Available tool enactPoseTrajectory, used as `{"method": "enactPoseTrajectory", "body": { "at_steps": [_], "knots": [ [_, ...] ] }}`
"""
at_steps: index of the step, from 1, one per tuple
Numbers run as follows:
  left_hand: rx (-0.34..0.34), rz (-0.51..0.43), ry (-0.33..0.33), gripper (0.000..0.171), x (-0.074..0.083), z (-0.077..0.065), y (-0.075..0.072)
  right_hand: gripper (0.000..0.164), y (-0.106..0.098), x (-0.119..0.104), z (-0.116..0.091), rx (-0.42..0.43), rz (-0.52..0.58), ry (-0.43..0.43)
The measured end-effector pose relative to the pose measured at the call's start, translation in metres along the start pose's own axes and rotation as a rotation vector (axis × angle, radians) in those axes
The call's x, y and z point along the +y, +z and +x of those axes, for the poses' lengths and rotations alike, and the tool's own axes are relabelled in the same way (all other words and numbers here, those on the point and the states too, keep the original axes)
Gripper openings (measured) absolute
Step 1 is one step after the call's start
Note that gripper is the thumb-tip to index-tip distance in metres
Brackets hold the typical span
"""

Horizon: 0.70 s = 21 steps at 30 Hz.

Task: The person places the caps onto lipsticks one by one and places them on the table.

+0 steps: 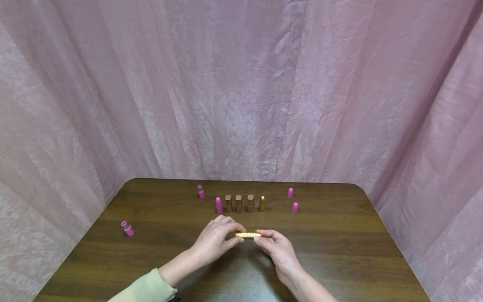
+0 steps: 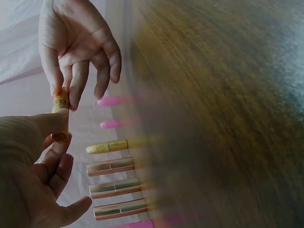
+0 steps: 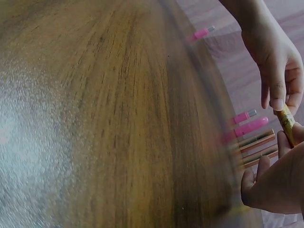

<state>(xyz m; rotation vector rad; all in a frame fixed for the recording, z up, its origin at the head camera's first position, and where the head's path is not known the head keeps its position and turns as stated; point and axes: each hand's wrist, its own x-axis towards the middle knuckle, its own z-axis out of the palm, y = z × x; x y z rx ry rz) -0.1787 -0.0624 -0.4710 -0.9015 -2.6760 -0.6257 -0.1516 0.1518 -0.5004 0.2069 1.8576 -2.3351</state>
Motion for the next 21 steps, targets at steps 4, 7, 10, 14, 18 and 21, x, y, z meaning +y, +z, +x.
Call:
{"method": "enactPoseTrajectory", "body": {
  "at_steps": [4, 7, 10, 14, 18, 21],
  "knots": [
    [-0.002, -0.007, -0.018, 0.016, -0.001, -0.001, 0.001, 0.027, 0.001, 0.001, 0.001, -0.001, -0.037, -0.021],
    [-0.012, 0.010, -0.021, 0.015, -0.003, -0.002, 0.002, 0.033, 0.002, 0.001, 0.001, -0.007, -0.079, -0.039],
    [-0.037, 0.029, -0.030, 0.016, -0.004, -0.004, 0.003, 0.036, 0.005, 0.000, 0.000, -0.017, -0.126, -0.062],
    [-0.067, 0.030, -0.058, 0.017, -0.006, -0.005, 0.003, 0.038, 0.010, -0.001, 0.001, -0.032, -0.174, -0.082],
    [-0.077, 0.036, -0.060, 0.018, -0.008, -0.005, 0.003, 0.039, 0.014, -0.003, 0.000, -0.050, -0.199, -0.093],
    [-0.076, 0.052, -0.050, 0.020, -0.011, -0.007, 0.003, 0.040, 0.015, -0.004, -0.001, -0.083, -0.210, -0.098]
  ]
}}
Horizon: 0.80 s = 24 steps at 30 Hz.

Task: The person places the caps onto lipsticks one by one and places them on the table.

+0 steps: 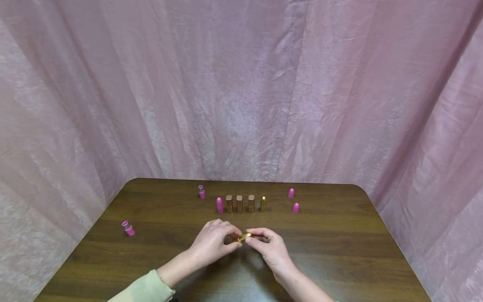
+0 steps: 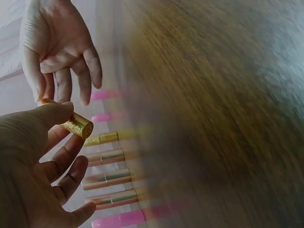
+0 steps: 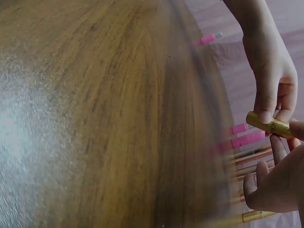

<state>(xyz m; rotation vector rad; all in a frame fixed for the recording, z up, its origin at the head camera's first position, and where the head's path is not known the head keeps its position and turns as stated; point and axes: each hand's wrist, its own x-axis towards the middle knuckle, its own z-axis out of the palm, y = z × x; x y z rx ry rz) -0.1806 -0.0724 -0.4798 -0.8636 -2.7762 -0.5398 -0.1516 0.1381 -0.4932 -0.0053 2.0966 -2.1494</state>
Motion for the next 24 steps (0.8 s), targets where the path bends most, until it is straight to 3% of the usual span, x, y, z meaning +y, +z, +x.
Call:
{"method": "enactPoseTrajectory", "body": {
  "at_steps": [5, 11, 20, 24],
  "knots": [
    [0.009, 0.000, -0.027, 0.018, -0.013, -0.003, -0.001, 0.038, -0.003, -0.004, -0.001, -0.060, -0.006, -0.015],
    [0.045, -0.033, -0.129, 0.016, -0.042, -0.007, -0.009, 0.037, -0.021, -0.005, 0.000, -0.036, -0.086, -0.049],
    [0.107, -0.087, -0.309, 0.015, -0.092, -0.003, -0.017, 0.026, -0.059, 0.000, 0.007, 0.030, -0.604, -0.213],
    [0.113, -0.143, -0.387, 0.015, -0.106, 0.004, -0.015, 0.026, -0.069, 0.003, 0.008, 0.061, -0.755, -0.270]
  ]
}}
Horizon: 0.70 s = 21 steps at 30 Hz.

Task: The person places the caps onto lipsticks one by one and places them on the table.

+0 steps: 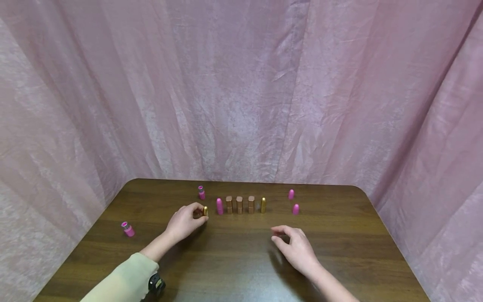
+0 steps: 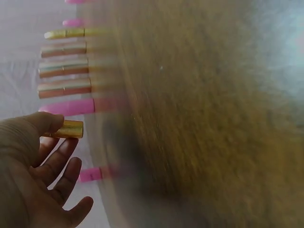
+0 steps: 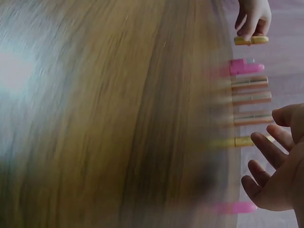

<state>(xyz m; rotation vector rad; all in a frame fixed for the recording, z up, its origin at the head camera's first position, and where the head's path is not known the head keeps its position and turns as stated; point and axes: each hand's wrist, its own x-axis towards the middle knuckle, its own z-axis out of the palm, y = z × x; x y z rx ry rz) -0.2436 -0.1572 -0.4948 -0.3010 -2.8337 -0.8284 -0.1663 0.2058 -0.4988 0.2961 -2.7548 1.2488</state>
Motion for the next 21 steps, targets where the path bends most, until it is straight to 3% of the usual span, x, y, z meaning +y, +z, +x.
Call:
{"method": "enactPoseTrajectory", "body": {
  "at_steps": [9, 21],
  "knots": [
    [-0.015, -0.037, -0.105, 0.019, -0.006, 0.018, 0.009, 0.028, -0.002, 0.014, -0.007, 0.099, -0.199, -0.164],
    [-0.026, -0.066, -0.142, 0.021, -0.011, 0.032, 0.019, 0.027, -0.008, 0.020, -0.012, 0.116, -0.251, -0.181]
  ]
}}
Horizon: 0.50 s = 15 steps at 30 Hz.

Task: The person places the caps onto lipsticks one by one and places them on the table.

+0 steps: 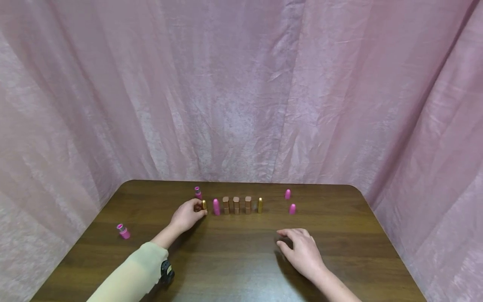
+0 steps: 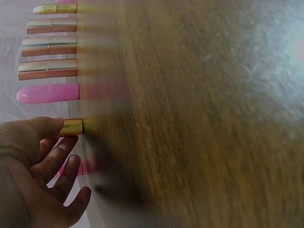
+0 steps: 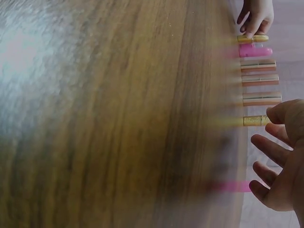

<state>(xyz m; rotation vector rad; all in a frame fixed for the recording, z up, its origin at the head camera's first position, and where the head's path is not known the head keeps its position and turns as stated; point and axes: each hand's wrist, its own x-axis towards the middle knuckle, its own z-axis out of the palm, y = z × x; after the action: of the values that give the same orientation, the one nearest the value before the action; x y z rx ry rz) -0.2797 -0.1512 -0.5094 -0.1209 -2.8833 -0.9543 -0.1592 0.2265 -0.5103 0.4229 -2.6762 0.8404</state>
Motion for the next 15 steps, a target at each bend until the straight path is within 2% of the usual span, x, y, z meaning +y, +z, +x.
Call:
{"method": "enactPoseTrajectory", "body": {
  "at_steps": [7, 12, 15],
  "knots": [
    [-0.003, -0.009, 0.015, 0.027, -0.003, 0.002, 0.003, 0.028, -0.002, 0.003, -0.002, -0.011, 0.003, 0.025],
    [-0.007, -0.005, 0.002, 0.037, -0.008, -0.003, 0.000, 0.027, -0.005, 0.008, 0.000, 0.014, -0.006, 0.018],
    [-0.018, 0.029, 0.008, 0.042, -0.011, -0.008, -0.003, 0.026, -0.010, 0.014, 0.001, 0.028, -0.009, 0.030]
  ]
}}
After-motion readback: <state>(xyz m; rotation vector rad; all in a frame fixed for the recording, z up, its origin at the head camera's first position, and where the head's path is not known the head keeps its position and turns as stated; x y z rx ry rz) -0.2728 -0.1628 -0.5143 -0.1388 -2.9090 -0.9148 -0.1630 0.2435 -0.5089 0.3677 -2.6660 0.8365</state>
